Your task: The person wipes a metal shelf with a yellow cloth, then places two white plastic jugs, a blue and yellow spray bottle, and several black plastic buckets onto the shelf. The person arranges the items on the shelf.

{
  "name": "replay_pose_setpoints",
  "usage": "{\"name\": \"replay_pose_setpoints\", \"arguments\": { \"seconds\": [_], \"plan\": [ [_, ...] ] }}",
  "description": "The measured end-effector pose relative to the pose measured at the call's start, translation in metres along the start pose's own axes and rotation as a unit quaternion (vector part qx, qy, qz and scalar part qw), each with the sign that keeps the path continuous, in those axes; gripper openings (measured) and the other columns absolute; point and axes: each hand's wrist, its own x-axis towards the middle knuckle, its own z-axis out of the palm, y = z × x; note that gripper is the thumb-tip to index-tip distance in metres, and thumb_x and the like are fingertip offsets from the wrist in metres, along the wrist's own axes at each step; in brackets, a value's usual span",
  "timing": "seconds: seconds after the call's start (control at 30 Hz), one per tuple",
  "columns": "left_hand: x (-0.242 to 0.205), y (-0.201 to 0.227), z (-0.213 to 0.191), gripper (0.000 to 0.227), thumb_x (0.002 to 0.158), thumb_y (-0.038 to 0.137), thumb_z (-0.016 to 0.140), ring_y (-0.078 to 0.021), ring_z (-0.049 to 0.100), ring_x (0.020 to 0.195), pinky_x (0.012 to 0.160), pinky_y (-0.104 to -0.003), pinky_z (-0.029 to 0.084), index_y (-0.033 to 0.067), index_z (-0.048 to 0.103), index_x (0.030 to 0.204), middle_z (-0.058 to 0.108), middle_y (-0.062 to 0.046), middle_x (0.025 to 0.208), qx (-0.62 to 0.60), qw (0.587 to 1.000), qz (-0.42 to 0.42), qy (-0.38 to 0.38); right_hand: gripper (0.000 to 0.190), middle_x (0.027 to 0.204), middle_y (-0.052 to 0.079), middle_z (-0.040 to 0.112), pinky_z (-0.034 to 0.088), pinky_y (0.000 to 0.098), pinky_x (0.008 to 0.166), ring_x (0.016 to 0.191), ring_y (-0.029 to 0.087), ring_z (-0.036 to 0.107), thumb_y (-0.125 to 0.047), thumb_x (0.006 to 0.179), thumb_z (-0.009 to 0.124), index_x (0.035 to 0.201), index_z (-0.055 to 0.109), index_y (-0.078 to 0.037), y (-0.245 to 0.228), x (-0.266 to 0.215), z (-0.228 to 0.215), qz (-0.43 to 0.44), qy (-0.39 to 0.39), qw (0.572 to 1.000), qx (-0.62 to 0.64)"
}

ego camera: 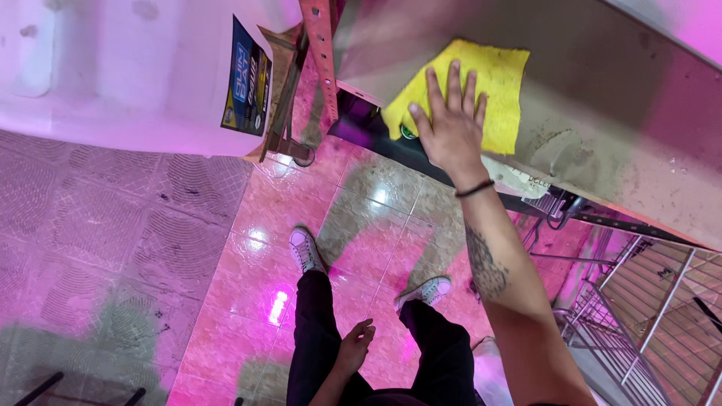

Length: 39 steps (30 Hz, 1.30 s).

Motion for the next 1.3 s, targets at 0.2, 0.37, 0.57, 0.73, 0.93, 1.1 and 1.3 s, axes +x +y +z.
{"name": "replay_pose_setpoints", "arguments": {
  "seconds": [0.2, 0.37, 0.57, 0.73, 0.93, 1.1, 1.3],
  "plan": [
    [0.003, 0.013, -0.007, 0.048, 0.093, 0.046, 0.063, -0.0074, 0.063, 0.087, 0.077, -0.025, 0.056, 0.0289, 0.070, 0.137, 0.068, 0.007, 0.111, 0.014, 1.000, 0.002, 0.002, 0.078, 0.169, 0.015, -0.011, -0.003, 0.0629, 0.124, 0.153, 0.040, -0.014, -0.066, 0.101, 0.008, 0.167, 0.003, -0.024, -0.064, 0.066, -0.010, 0.059, 0.002, 0.998, -0.004],
    [0.016, 0.023, -0.014, 0.048, 0.093, 0.043, 0.063, -0.0077, 0.060, 0.078, 0.074, -0.023, 0.052, 0.0254, 0.069, 0.137, 0.071, 0.008, 0.104, 0.034, 0.999, 0.042, -0.003, 0.066, 0.170, 0.010, -0.004, 0.004, 0.0605, 0.127, 0.155, 0.037, -0.006, -0.057, 0.111, 0.027, 0.168, 0.011, -0.027, -0.063, 0.015, 0.030, -0.088, 0.056, 0.993, -0.057],
    [0.035, 0.028, -0.019, 0.046, 0.093, 0.041, 0.063, -0.0075, 0.061, 0.081, 0.076, -0.025, 0.056, 0.0253, 0.069, 0.137, 0.073, 0.009, 0.104, 0.059, 0.995, 0.075, -0.002, 0.070, 0.171, 0.005, -0.005, 0.002, 0.0577, 0.126, 0.156, 0.035, -0.007, -0.064, 0.105, 0.016, 0.165, 0.009, -0.029, 0.042, -0.055, 0.023, 0.011, 0.055, 0.998, -0.005],
    [0.050, 0.031, -0.020, 0.045, 0.094, 0.040, 0.063, -0.0068, 0.062, 0.084, 0.076, -0.027, 0.058, 0.0266, 0.070, 0.136, 0.073, 0.010, 0.104, 0.095, 0.991, 0.094, -0.007, 0.069, 0.170, 0.011, -0.009, -0.001, 0.0587, 0.125, 0.155, 0.039, -0.010, -0.054, 0.106, 0.021, 0.166, 0.004, -0.026, 0.082, -0.021, -0.015, 0.170, 0.027, 0.984, 0.032],
    [0.064, 0.038, -0.016, 0.047, 0.094, 0.044, 0.062, -0.0076, 0.064, 0.084, 0.075, -0.027, 0.058, 0.0275, 0.069, 0.137, 0.074, 0.008, 0.108, 0.134, 0.986, 0.098, -0.003, 0.072, 0.170, 0.012, -0.012, -0.005, 0.0594, 0.125, 0.155, 0.039, -0.014, -0.056, 0.102, 0.010, 0.166, 0.002, -0.025, 0.053, -0.017, -0.007, 0.128, 0.009, 0.991, 0.022],
    [0.076, 0.033, -0.015, 0.044, 0.094, 0.039, 0.064, -0.0079, 0.064, 0.083, 0.075, -0.028, 0.058, 0.0283, 0.070, 0.136, 0.075, 0.006, 0.110, 0.143, 0.984, 0.107, 0.001, 0.071, 0.172, 0.006, 0.007, 0.002, 0.0572, 0.124, 0.158, 0.035, 0.000, -0.064, 0.102, 0.022, 0.164, 0.017, -0.030, 0.090, -0.084, 0.019, 0.019, 0.089, 0.996, 0.024],
    [0.067, 0.031, -0.011, 0.045, 0.093, 0.043, 0.064, -0.0077, 0.059, 0.075, 0.075, -0.029, 0.059, 0.0291, 0.071, 0.136, 0.072, 0.004, 0.107, 0.175, 0.980, 0.096, 0.010, 0.078, 0.173, 0.003, -0.006, 0.000, 0.0578, 0.125, 0.157, 0.037, -0.009, -0.068, 0.097, 0.012, 0.166, 0.010, -0.033, 0.183, -0.086, -0.018, 0.209, 0.027, 0.977, 0.038]
  ]
}}
